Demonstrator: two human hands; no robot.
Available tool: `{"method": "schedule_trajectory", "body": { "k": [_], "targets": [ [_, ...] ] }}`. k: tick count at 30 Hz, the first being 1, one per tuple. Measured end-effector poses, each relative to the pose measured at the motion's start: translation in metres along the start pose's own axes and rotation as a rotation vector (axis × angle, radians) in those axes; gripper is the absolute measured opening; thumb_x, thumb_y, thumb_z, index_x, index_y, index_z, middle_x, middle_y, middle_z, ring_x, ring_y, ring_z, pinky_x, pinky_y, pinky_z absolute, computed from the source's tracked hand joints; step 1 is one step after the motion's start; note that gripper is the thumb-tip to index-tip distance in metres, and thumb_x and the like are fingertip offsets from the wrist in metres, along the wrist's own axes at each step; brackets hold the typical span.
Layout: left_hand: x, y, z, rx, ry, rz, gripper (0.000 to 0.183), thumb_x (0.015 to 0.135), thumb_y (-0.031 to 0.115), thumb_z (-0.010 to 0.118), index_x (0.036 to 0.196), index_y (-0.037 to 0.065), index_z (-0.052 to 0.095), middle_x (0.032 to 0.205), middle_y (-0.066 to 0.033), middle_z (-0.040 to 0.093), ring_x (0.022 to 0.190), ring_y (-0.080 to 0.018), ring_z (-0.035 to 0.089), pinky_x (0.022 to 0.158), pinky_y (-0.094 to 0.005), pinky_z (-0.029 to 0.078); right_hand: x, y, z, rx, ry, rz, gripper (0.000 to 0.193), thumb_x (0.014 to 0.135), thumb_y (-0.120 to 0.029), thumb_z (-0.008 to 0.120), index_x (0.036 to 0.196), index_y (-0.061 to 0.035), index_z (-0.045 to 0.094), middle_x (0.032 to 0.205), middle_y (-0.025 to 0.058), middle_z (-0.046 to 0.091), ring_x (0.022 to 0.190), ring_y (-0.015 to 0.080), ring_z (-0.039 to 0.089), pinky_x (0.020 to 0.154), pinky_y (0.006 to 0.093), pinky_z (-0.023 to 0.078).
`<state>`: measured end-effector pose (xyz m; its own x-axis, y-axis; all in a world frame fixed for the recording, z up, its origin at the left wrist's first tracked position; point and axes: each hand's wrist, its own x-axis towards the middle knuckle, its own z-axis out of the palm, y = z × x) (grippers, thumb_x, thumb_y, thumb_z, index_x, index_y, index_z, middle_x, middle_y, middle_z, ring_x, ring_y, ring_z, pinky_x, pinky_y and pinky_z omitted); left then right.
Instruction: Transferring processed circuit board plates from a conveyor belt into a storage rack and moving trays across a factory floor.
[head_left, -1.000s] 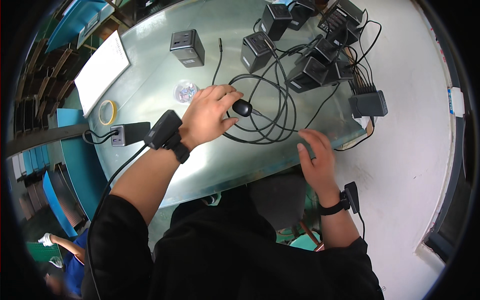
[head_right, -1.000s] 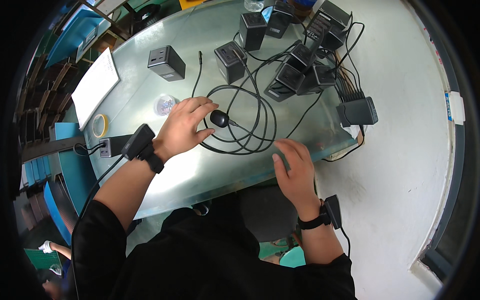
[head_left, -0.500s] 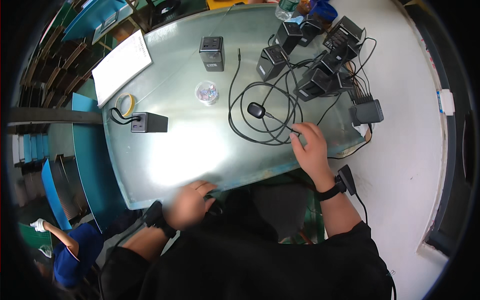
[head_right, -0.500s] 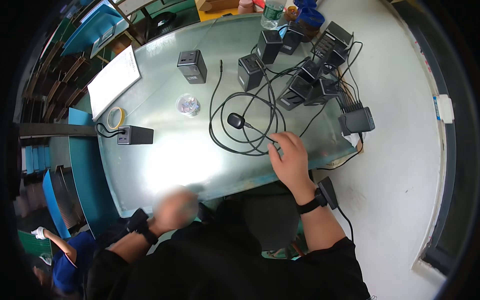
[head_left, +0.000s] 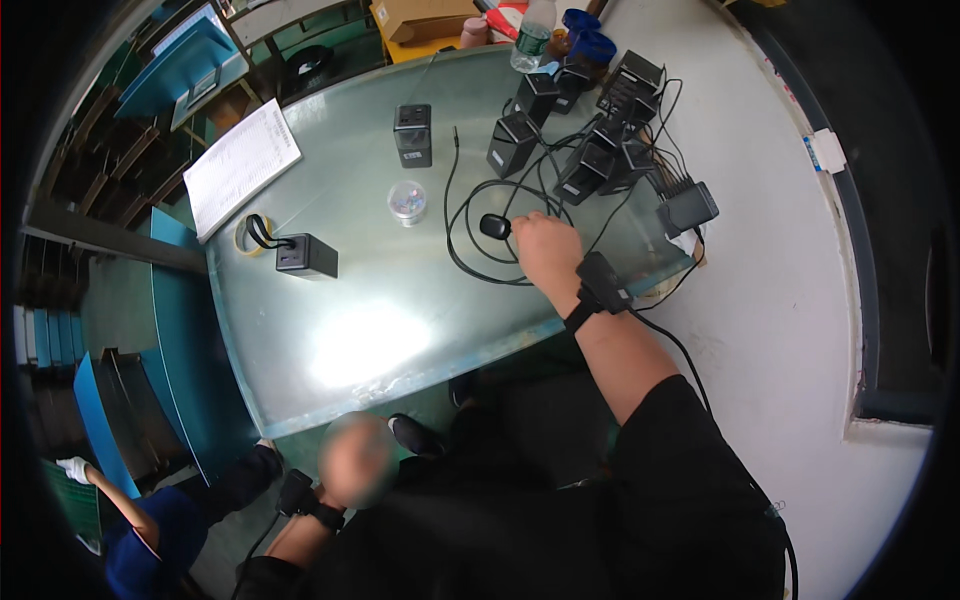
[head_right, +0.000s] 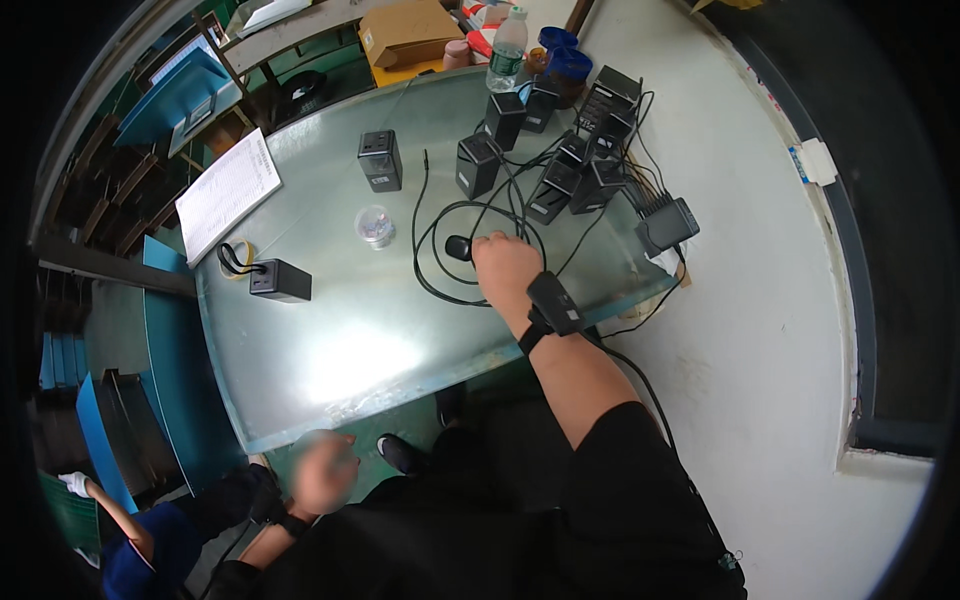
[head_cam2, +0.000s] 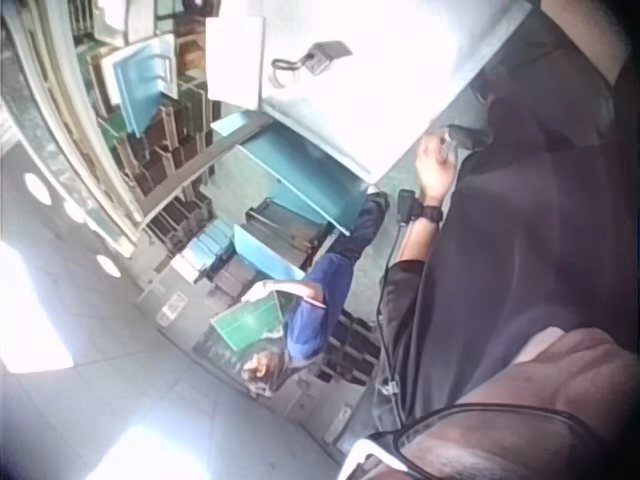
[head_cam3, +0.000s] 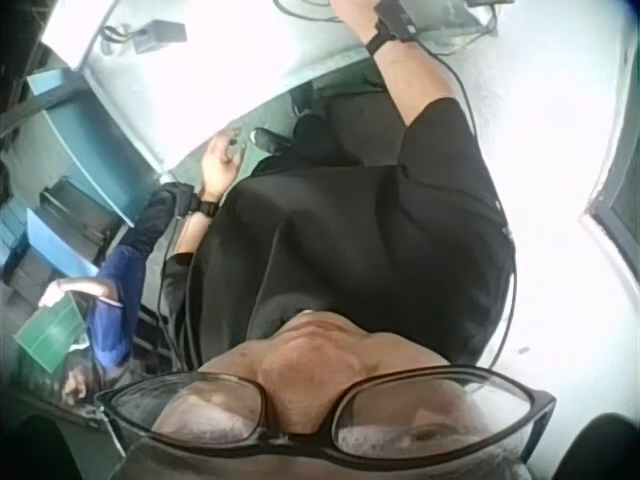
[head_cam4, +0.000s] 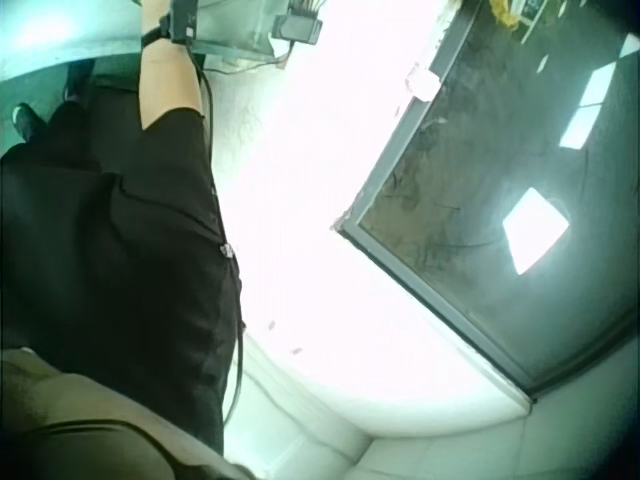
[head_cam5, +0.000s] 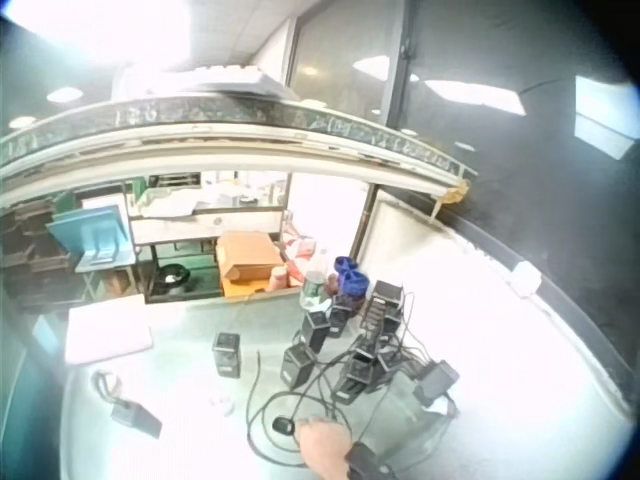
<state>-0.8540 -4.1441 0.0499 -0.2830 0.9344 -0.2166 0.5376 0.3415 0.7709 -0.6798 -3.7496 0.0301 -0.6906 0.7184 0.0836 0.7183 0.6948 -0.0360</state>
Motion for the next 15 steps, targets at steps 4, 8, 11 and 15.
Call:
{"method": "schedule_trajectory", "body": {
  "k": [4,8,11,15],
  "targets": [
    [-0.007,-0.007,-0.003,0.024,0.015,-0.014,0.034,0.083,0.006,0.076,0.115,0.005,0.067,0.107,-0.0130,0.069,0.090,-0.0281,0.070,0.079,-0.0367,0.057,-0.030,0.010,-0.052,0.351,0.188,0.034,0.013,0.087,-0.012,0.066,0.099,-0.0098,0.071,0.096,0.0114,0.068,0.087,0.0326,0.069,0.073,0.0415,0.056],
    [-0.003,-0.015,-0.003,0.058,0.007,-0.015,0.033,0.083,0.007,0.076,0.115,0.005,0.067,0.107,-0.0132,0.069,0.091,-0.0283,0.070,0.080,-0.0372,0.057,-0.065,0.075,-0.073,0.480,0.198,0.255,0.022,0.086,-0.015,0.074,0.107,-0.0058,0.072,0.097,0.0149,0.068,0.085,0.0358,0.067,0.073,0.0432,0.053],
    [0.007,-0.012,-0.001,0.060,-0.003,-0.013,0.033,0.083,0.008,0.076,0.115,0.005,0.067,0.106,-0.0130,0.069,0.091,-0.0281,0.070,0.081,-0.0373,0.057,-0.074,0.119,-0.047,0.461,0.220,0.269,0.021,0.086,-0.015,0.073,0.105,-0.0064,0.072,0.097,0.0143,0.068,0.087,0.0363,0.066,0.075,0.0435,0.053],
    [0.019,-0.007,0.001,0.062,-0.015,-0.022,0.033,0.084,0.008,0.076,0.115,0.005,0.067,0.107,-0.0126,0.069,0.092,-0.0275,0.070,0.081,-0.0370,0.057,-0.046,0.113,-0.013,0.312,0.182,0.176,0.019,0.086,-0.015,0.071,0.104,-0.0106,0.073,0.098,0.0130,0.066,0.092,0.0364,0.065,0.076,0.0460,0.053]
  ]
}}
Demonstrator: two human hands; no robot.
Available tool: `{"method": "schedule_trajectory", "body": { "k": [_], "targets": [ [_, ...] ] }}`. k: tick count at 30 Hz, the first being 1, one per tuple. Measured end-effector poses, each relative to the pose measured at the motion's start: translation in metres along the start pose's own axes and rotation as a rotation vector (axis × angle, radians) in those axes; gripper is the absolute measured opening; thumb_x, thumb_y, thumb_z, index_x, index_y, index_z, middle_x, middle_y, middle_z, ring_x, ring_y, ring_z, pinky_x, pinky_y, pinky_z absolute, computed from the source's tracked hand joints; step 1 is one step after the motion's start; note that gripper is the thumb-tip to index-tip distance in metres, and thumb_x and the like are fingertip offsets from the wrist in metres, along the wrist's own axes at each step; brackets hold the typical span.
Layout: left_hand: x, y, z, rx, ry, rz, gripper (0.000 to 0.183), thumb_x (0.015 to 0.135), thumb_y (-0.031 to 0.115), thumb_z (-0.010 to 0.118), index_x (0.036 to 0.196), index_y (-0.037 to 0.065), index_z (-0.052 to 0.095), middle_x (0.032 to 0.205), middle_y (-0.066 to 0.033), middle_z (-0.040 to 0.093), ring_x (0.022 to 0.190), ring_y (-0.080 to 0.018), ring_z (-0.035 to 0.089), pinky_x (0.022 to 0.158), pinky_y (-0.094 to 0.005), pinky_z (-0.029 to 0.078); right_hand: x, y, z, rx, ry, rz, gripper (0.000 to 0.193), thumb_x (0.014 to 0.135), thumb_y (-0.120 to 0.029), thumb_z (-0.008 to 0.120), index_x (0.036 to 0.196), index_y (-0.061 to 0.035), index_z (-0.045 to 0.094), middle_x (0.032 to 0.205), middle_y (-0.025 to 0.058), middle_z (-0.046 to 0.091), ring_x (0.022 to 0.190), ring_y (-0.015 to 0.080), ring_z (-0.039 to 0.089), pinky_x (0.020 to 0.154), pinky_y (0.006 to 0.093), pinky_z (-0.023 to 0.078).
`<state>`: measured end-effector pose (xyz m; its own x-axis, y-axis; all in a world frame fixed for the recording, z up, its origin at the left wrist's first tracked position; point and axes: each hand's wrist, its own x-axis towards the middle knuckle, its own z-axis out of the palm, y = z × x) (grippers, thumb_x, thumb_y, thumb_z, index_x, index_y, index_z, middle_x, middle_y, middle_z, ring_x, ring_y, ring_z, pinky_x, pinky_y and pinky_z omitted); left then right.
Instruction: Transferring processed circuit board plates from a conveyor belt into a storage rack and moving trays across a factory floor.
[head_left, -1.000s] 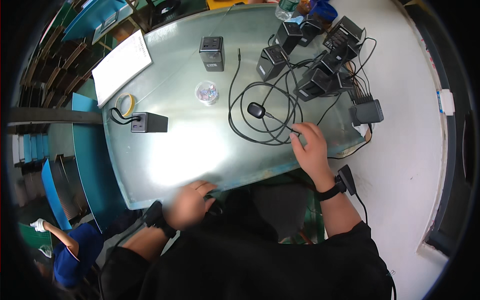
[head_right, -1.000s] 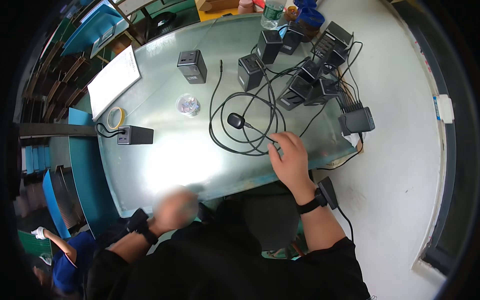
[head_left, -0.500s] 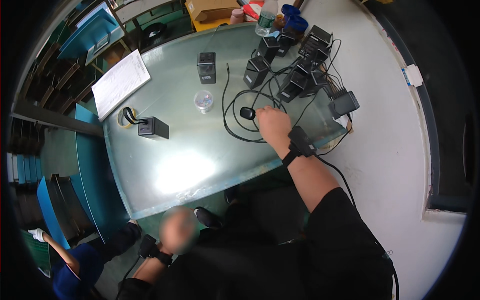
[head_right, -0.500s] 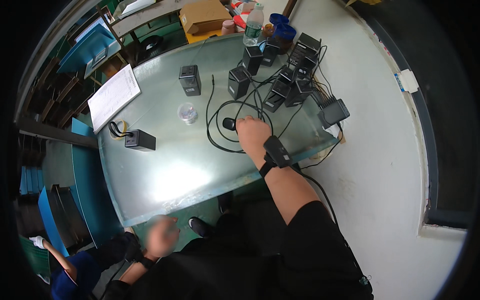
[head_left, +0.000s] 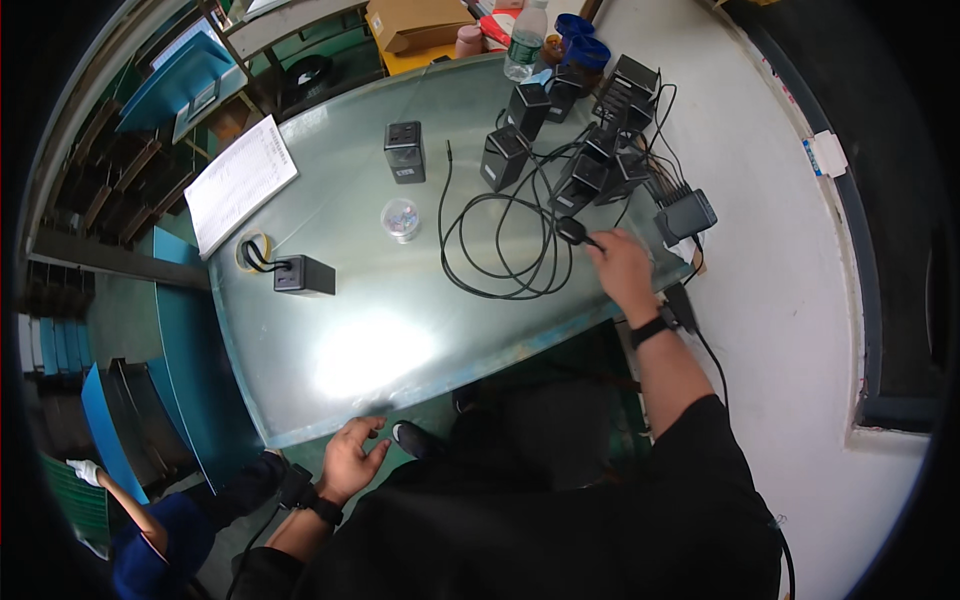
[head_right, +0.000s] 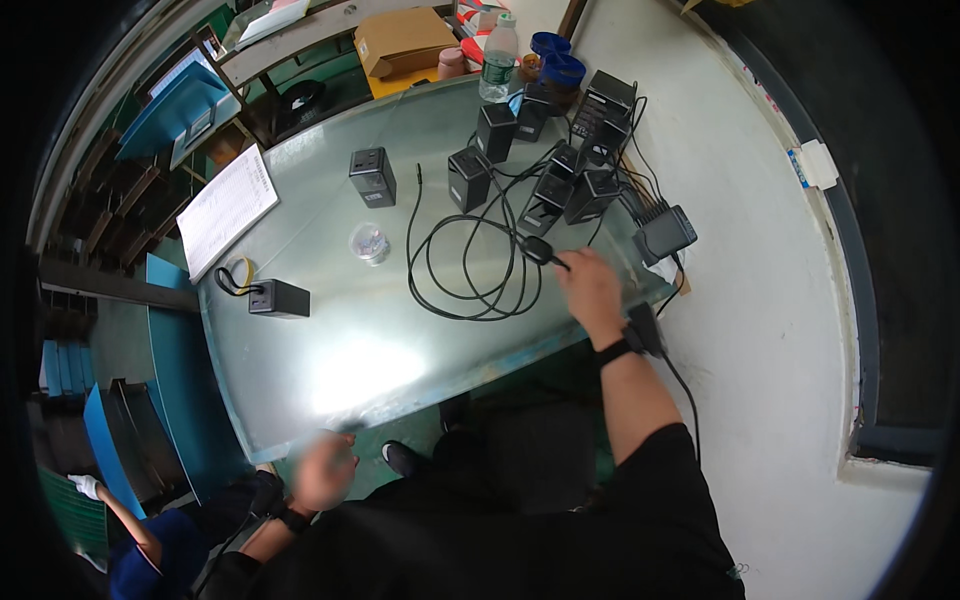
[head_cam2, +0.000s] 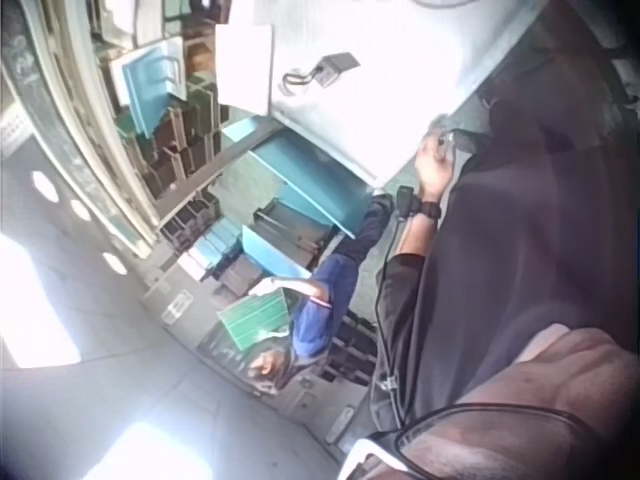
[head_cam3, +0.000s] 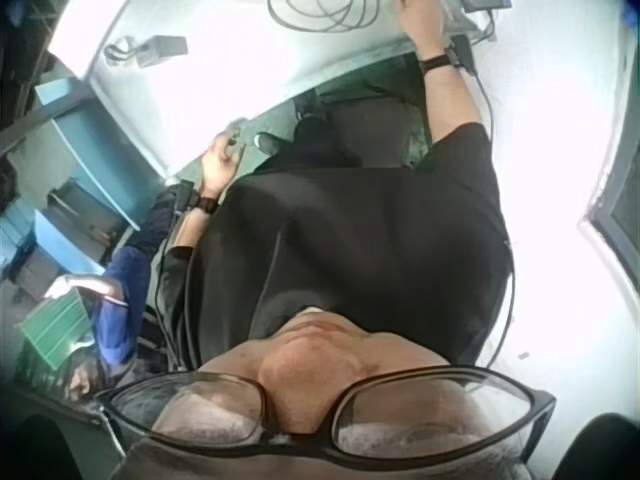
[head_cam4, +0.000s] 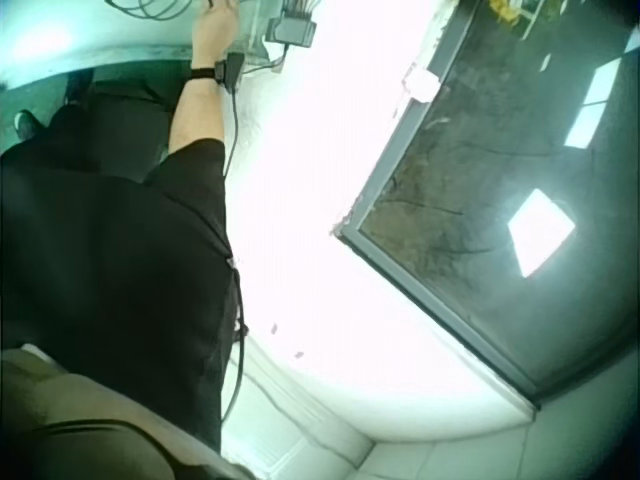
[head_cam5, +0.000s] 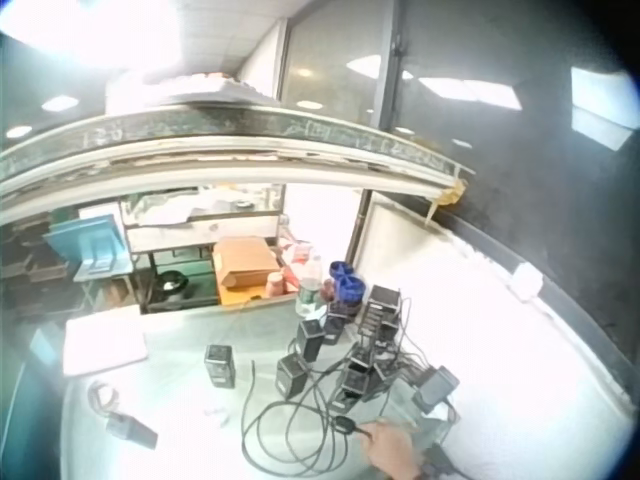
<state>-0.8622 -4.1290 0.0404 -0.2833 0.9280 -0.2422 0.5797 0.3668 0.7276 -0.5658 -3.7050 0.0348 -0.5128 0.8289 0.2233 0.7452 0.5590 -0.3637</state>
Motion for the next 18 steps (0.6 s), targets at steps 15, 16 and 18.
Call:
{"method": "schedule_trajectory", "body": {
  "k": [15,16,18],
  "targets": [
    [0.005,0.022,-0.002,0.036,-0.003,-0.110,0.035,0.084,0.010,0.076,0.117,0.006,0.066,0.109,-0.0126,0.069,0.093,-0.0274,0.071,0.082,-0.0369,0.057,0.030,-0.043,0.055,0.091,-0.246,-0.084,0.026,0.086,-0.019,0.075,0.110,-0.0098,0.070,0.104,0.0101,0.069,0.095,0.0342,0.068,0.081,0.0438,0.056],
    [0.004,0.021,-0.002,0.039,0.015,-0.105,0.035,0.084,0.010,0.077,0.117,0.006,0.066,0.109,-0.0127,0.070,0.093,-0.0274,0.071,0.082,-0.0370,0.057,0.029,-0.042,0.055,0.126,-0.235,-0.074,0.030,0.085,-0.019,0.075,0.112,-0.0080,0.067,0.104,0.0106,0.069,0.095,0.0348,0.068,0.082,0.0443,0.056],
    [0.003,0.022,-0.003,0.042,0.036,-0.108,0.035,0.084,0.010,0.077,0.117,0.006,0.066,0.109,-0.0127,0.070,0.093,-0.0274,0.071,0.082,-0.0371,0.057,0.031,-0.040,0.051,0.126,-0.249,-0.081,0.032,0.085,-0.019,0.076,0.113,-0.0067,0.066,0.107,0.0108,0.068,0.096,0.0352,0.067,0.082,0.0447,0.056]
  ]
}}
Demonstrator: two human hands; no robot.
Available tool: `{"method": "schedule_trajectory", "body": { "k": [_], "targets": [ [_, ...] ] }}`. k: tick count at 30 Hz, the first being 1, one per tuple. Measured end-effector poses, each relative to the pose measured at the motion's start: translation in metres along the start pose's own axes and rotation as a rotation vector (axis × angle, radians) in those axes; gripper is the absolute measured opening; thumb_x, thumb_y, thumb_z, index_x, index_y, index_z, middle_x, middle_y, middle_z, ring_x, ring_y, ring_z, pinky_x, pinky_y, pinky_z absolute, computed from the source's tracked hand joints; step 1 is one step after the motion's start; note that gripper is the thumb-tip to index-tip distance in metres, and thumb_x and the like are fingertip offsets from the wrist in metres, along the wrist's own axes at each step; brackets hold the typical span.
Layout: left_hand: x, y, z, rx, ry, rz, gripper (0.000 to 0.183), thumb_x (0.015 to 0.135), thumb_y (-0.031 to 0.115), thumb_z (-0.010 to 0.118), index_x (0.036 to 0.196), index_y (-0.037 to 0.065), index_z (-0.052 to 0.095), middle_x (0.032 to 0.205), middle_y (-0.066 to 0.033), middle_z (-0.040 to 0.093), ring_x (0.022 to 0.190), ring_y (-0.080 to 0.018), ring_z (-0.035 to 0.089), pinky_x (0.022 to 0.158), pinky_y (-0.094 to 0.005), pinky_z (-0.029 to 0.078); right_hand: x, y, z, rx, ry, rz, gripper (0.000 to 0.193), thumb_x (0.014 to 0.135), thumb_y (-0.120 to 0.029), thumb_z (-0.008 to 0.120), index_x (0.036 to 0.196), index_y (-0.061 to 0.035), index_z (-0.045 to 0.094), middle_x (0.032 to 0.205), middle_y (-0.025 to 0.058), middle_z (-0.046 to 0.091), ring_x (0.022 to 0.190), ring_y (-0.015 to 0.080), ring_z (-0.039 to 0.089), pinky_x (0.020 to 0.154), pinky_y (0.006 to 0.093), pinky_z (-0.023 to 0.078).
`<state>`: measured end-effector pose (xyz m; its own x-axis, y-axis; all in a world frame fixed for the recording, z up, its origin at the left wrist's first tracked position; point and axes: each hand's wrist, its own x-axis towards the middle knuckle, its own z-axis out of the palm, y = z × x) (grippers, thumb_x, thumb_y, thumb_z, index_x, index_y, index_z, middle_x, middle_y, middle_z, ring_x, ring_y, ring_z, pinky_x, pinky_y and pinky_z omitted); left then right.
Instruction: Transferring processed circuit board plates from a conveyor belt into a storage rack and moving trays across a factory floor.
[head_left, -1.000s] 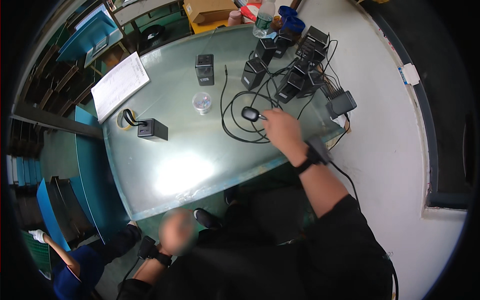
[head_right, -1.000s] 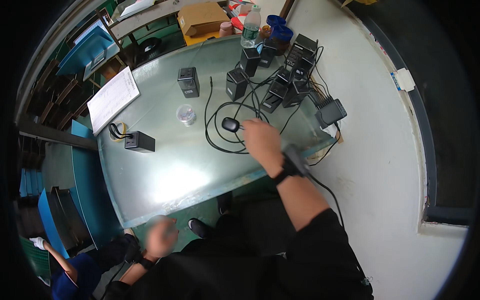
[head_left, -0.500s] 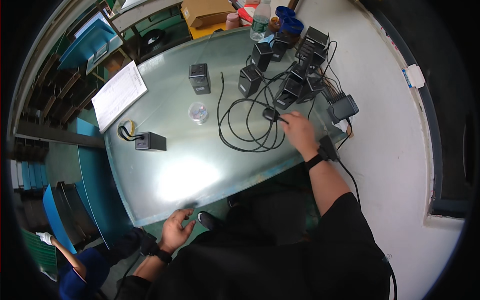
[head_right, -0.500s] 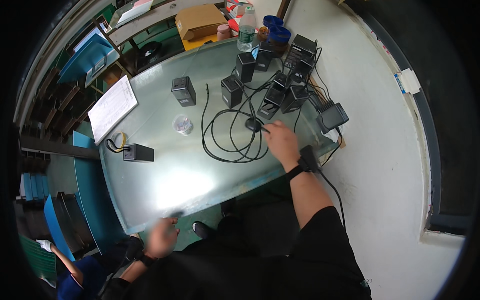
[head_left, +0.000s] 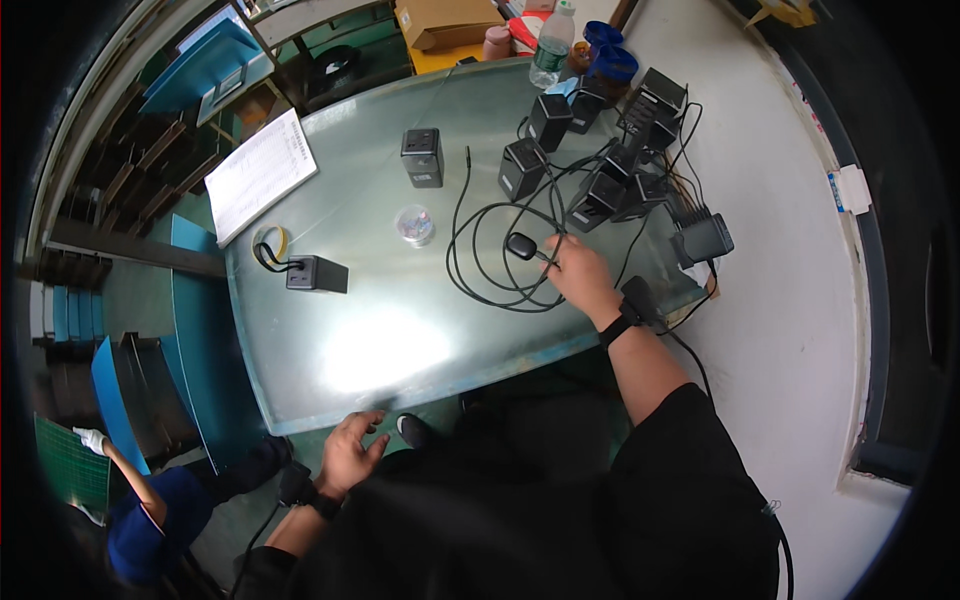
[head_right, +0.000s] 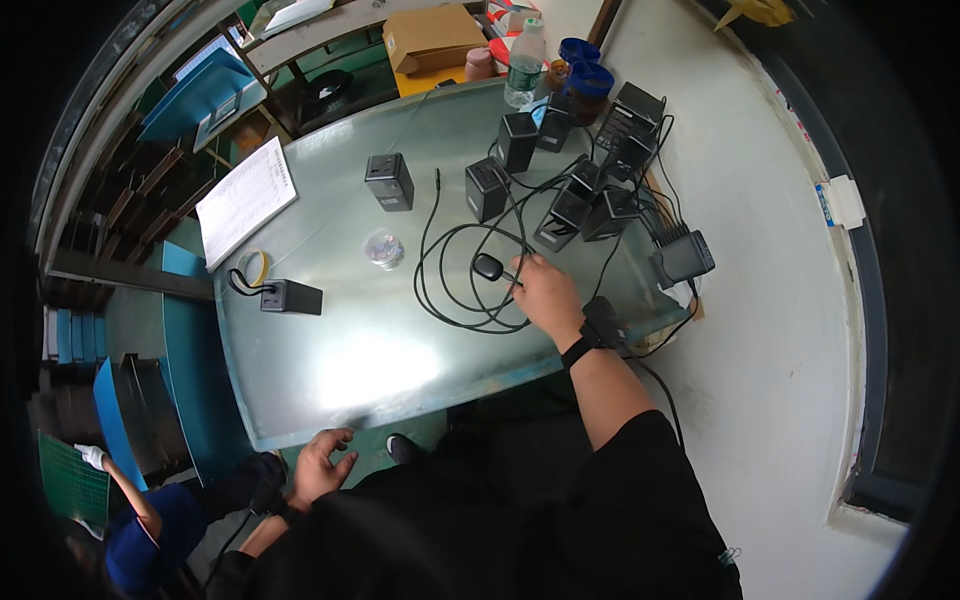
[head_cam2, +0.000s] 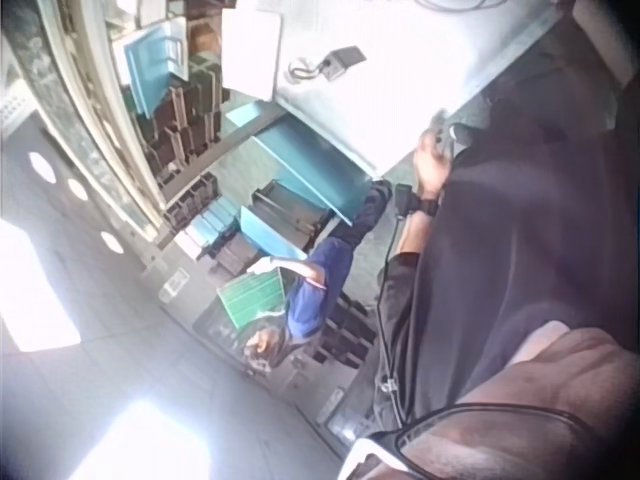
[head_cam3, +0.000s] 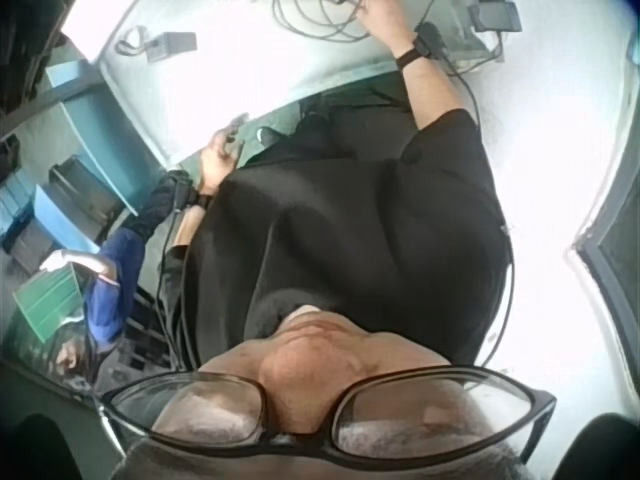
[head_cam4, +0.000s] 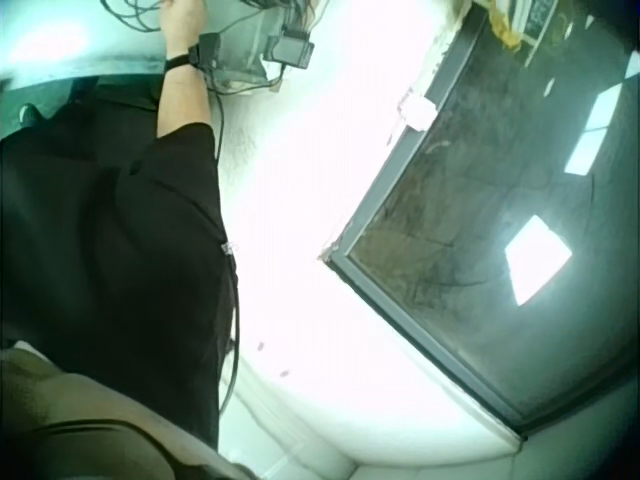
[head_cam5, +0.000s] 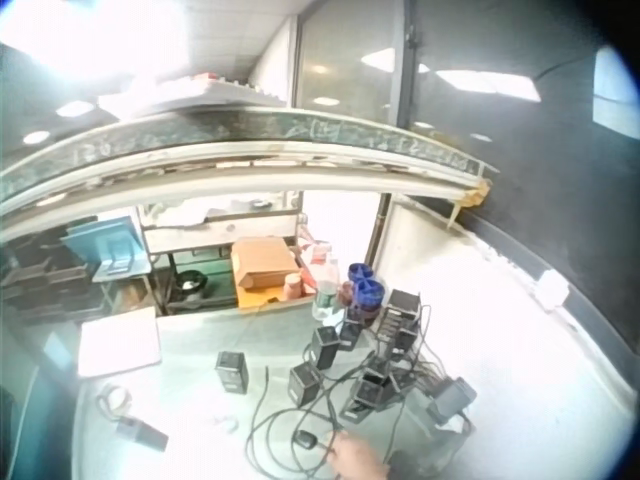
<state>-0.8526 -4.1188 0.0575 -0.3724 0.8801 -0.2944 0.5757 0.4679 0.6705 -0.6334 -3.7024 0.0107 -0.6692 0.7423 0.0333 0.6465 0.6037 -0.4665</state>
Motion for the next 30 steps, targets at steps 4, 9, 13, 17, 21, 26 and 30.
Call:
{"method": "schedule_trajectory", "body": {
  "k": [4,9,13,17,21,26,30],
  "targets": [
    [0.000,0.003,-0.003,0.001,0.026,-0.016,0.035,0.083,0.009,0.077,0.116,0.005,0.066,0.108,-0.0131,0.070,0.093,-0.0280,0.071,0.082,-0.0377,0.057,-0.005,0.000,-0.013,0.052,-0.003,-0.023,0.032,0.086,-0.021,0.075,0.112,-0.0066,0.065,0.112,0.0114,0.066,0.098,0.0356,0.066,0.082,0.0450,0.055],
    [-0.005,0.001,-0.005,-0.021,0.039,-0.038,0.034,0.084,0.009,0.076,0.116,0.005,0.066,0.108,-0.0136,0.070,0.094,-0.0287,0.071,0.083,-0.0379,0.057,-0.017,0.002,-0.023,0.093,0.005,0.002,0.029,0.088,-0.021,0.073,0.112,-0.0063,0.065,0.111,0.0117,0.065,0.095,0.0346,0.066,0.078,0.0425,0.054],
    [-0.021,-0.015,-0.003,-0.047,0.032,-0.051,0.034,0.085,0.010,0.076,0.117,0.004,0.066,0.109,-0.0141,0.069,0.094,-0.0289,0.070,0.083,-0.0378,0.057,-0.040,0.004,-0.026,0.242,0.121,0.058,0.019,0.091,-0.016,0.069,0.104,-0.0032,0.067,0.099,0.0119,0.067,0.085,0.0317,0.066,0.073,0.0380,0.052],
    [-0.055,-0.048,0.001,-0.121,0.042,-0.103,0.035,0.085,0.011,0.076,0.118,0.005,0.066,0.108,-0.0138,0.069,0.094,-0.0292,0.070,0.081,-0.0373,0.057,-0.078,-0.029,-0.017,0.331,0.161,0.146,0.012,0.093,-0.013,0.067,0.098,-0.0018,0.067,0.090,0.0128,0.067,0.080,0.0294,0.065,0.071,0.0358,0.051],
    [-0.105,-0.094,0.010,-0.154,0.041,-0.175,0.034,0.087,0.013,0.075,0.119,0.006,0.066,0.109,-0.0133,0.069,0.092,-0.0292,0.069,0.078,-0.0369,0.057,-0.122,-0.096,0.011,0.391,0.006,-0.024,0.011,0.093,-0.013,0.067,0.098,-0.0034,0.068,0.089,0.0143,0.067,0.080,0.0321,0.065,0.071,0.0366,0.051],
    [-0.199,-0.170,0.025,-0.204,0.002,-0.337,0.033,0.088,0.014,0.074,0.119,0.006,0.066,0.109,-0.0138,0.068,0.091,-0.0267,0.069,0.074,-0.0360,0.057,-0.189,-0.165,0.081,0.202,-0.447,-0.259,0.019,0.095,-0.024,0.059,0.098,-0.0069,0.068,0.093,0.0152,0.067,0.092,0.0377,0.064,0.081,0.0464,0.052],
    [-0.309,-0.242,0.042,-0.234,0.132,-0.426,0.035,0.086,0.015,0.075,0.118,0.005,0.066,0.110,-0.0147,0.069,0.092,-0.0294,0.070,0.077,-0.0378,0.058,-0.245,-0.203,0.131,0.008,-0.770,-0.231,0.022,0.093,-0.028,0.060,0.101,-0.0088,0.068,0.100,0.0145,0.069,0.100,0.0357,0.066,0.086,0.0477,0.053]
  ]
}}
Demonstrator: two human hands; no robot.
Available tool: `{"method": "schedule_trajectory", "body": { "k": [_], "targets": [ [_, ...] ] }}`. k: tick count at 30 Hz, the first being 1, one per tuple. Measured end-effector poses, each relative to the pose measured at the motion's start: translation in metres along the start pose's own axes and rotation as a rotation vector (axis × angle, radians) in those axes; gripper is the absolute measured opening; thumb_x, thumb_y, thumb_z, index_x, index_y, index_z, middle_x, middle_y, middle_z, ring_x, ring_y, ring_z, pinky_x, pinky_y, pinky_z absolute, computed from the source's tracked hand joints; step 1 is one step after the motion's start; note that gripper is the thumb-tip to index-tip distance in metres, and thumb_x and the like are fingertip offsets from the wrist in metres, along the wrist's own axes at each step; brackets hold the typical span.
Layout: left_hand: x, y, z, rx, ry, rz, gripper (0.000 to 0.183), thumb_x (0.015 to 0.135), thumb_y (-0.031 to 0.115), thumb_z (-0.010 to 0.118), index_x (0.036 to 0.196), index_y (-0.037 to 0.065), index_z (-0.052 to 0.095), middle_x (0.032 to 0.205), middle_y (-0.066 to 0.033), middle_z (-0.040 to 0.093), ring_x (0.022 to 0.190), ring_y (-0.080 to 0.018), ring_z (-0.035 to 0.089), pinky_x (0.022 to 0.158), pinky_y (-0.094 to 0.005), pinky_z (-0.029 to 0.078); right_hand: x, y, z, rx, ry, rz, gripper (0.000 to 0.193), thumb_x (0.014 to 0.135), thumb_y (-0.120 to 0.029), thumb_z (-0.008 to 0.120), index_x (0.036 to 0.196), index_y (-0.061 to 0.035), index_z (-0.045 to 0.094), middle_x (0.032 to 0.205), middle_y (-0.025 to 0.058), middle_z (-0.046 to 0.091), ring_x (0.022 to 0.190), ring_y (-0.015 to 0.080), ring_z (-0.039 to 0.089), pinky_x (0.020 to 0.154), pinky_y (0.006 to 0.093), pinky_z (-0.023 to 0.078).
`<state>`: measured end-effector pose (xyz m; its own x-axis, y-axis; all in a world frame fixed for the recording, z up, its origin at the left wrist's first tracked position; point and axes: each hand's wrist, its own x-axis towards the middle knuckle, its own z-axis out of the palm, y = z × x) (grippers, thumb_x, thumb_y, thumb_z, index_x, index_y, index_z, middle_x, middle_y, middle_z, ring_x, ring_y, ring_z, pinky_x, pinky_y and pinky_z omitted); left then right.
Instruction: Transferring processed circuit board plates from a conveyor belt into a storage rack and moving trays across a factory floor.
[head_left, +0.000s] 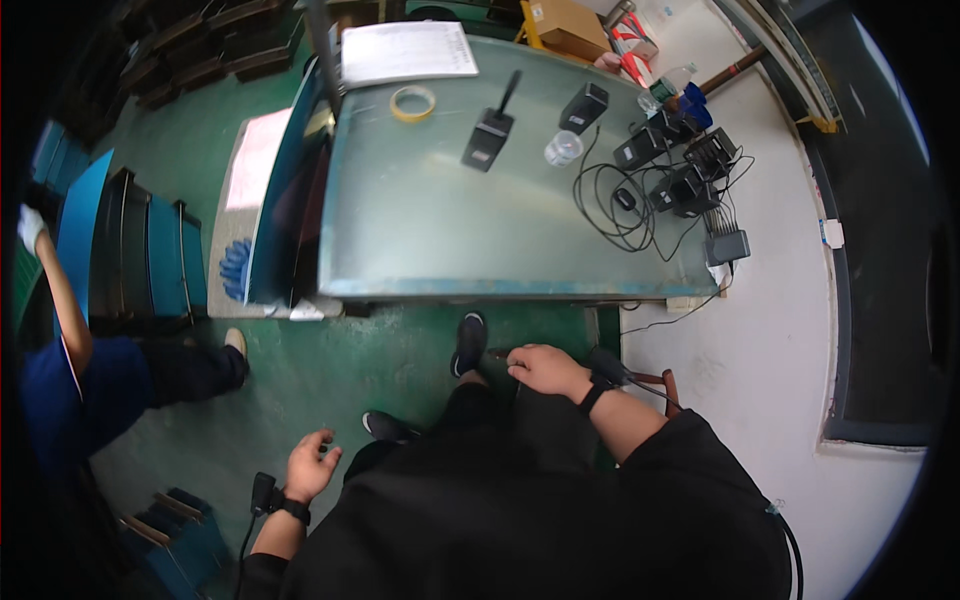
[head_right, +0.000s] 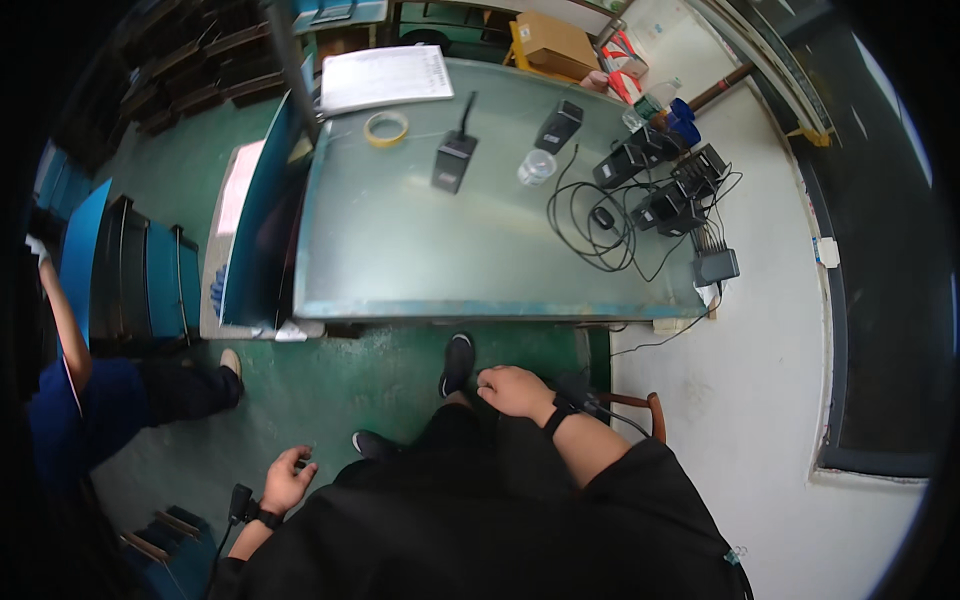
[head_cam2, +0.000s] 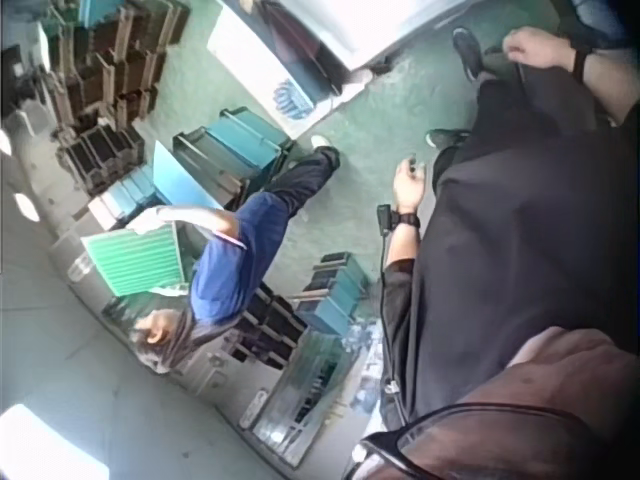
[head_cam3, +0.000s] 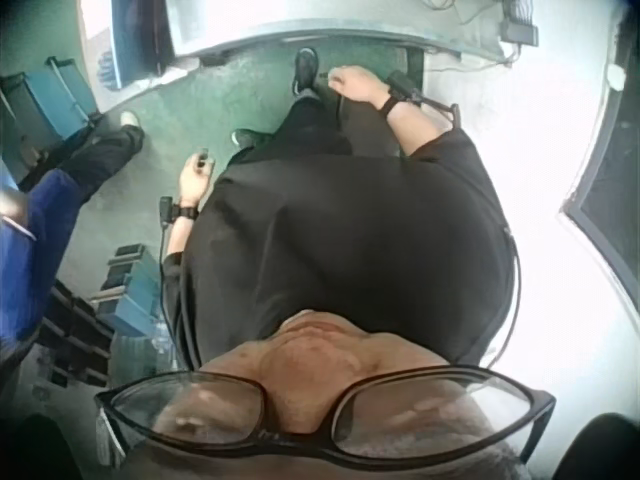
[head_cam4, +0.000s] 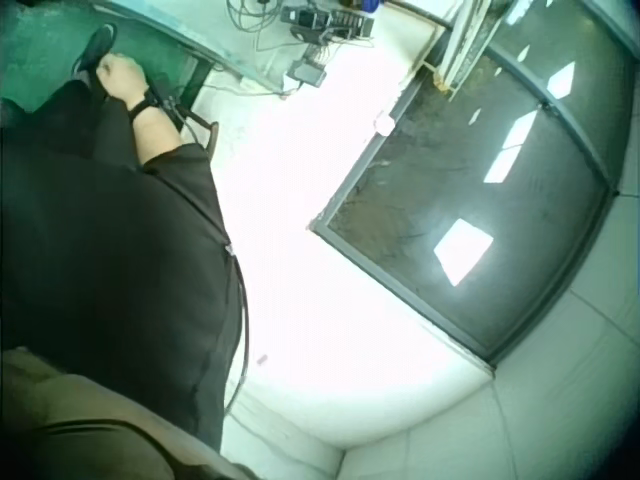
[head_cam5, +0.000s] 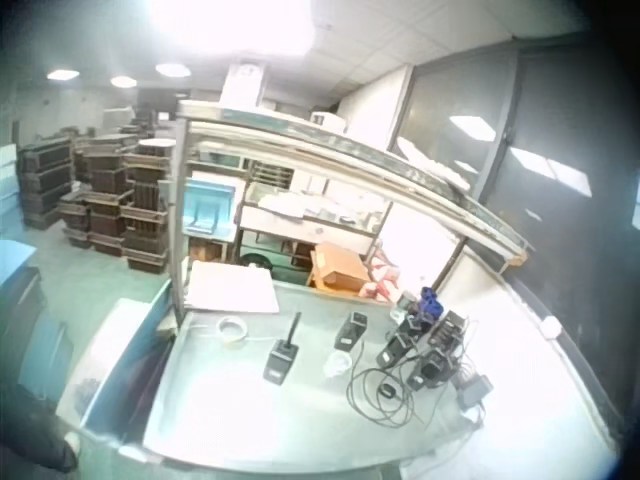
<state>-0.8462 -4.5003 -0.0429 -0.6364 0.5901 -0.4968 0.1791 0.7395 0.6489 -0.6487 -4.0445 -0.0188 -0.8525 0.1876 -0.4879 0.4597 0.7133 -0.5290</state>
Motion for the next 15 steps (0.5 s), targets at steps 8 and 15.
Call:
{"method": "schedule_trajectory", "body": {
  "k": [8,15],
  "targets": [
    [-0.156,-0.148,-0.034,-0.066,0.157,-0.274,0.031,0.083,0.010,0.075,0.112,0.001,0.068,0.107,-0.0175,0.071,0.093,-0.0310,0.071,0.080,-0.0390,0.058,0.015,-0.045,0.067,-0.201,-0.206,0.112,0.025,0.091,-0.031,0.063,0.100,-0.0085,0.069,0.093,0.0174,0.071,0.092,0.0394,0.068,0.080,0.0493,0.053],
    [-0.175,-0.162,-0.035,-0.174,0.357,-0.356,0.036,0.086,0.024,0.074,0.116,0.005,0.067,0.107,-0.0170,0.070,0.096,-0.0327,0.070,0.085,-0.0422,0.055,0.097,-0.141,0.070,-0.365,-0.274,-0.047,0.024,0.092,-0.032,0.059,0.097,-0.0111,0.069,0.099,0.0161,0.072,0.098,0.0371,0.068,0.085,0.0505,0.054]
  ]
}}
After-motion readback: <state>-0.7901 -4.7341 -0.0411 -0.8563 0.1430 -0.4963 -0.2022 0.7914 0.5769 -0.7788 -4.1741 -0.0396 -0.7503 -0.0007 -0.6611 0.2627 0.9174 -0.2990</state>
